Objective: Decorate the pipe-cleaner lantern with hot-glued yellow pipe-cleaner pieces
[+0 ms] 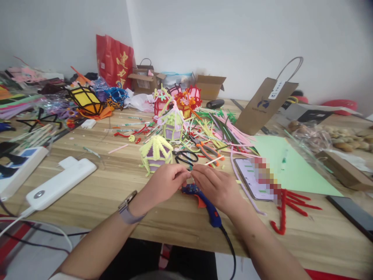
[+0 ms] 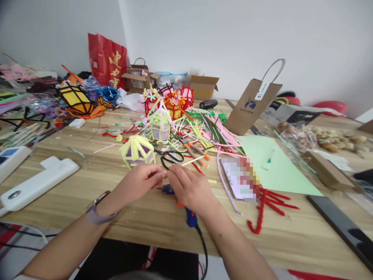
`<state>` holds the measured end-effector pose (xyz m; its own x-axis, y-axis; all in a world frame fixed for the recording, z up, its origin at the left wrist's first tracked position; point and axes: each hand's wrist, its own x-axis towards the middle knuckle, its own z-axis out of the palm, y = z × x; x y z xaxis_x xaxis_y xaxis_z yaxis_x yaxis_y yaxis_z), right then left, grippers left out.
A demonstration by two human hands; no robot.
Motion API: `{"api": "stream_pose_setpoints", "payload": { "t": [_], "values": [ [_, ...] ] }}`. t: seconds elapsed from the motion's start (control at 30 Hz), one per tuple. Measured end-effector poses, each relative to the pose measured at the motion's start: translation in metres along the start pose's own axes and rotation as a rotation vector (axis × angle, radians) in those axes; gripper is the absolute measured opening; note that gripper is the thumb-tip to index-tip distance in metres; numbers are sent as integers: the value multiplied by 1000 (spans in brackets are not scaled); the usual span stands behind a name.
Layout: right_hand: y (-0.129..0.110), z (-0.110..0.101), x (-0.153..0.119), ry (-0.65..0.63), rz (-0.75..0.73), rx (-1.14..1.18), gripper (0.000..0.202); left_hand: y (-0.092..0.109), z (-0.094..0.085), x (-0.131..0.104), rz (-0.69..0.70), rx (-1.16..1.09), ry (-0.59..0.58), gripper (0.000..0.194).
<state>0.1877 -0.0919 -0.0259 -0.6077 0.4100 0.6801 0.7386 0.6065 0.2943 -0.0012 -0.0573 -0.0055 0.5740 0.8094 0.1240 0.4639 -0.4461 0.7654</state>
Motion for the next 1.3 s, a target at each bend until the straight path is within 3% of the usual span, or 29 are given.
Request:
{"api": "stream_pose_setpoints", "payload": {
  "t": [0.27,0.6,0.87,0.97,1.07,1.17,1.3],
  "values": [
    [2,0,2,0,43,52,12,2,-1,-1,47,187,24,29],
    [3,-8,8,-219,45,159,30,-2,1,-3,168,432,-107,20],
    [6,-10,8,-319,90,251,29,-2,9,-5,294,577,-38,16],
    [6,-11,9,-277,150,267,23,-4,8,-4,298,506,8,17],
    [6,-11,9,-172,159,232,19,-4,2,-2,200,294,27,14],
    [5,-11,10,-107,118,194,18,-2,-4,-2,114,145,-31,27],
    [3,-11,12,-56,67,153,16,-1,-4,-2,121,156,-63,44]
  ]
}}
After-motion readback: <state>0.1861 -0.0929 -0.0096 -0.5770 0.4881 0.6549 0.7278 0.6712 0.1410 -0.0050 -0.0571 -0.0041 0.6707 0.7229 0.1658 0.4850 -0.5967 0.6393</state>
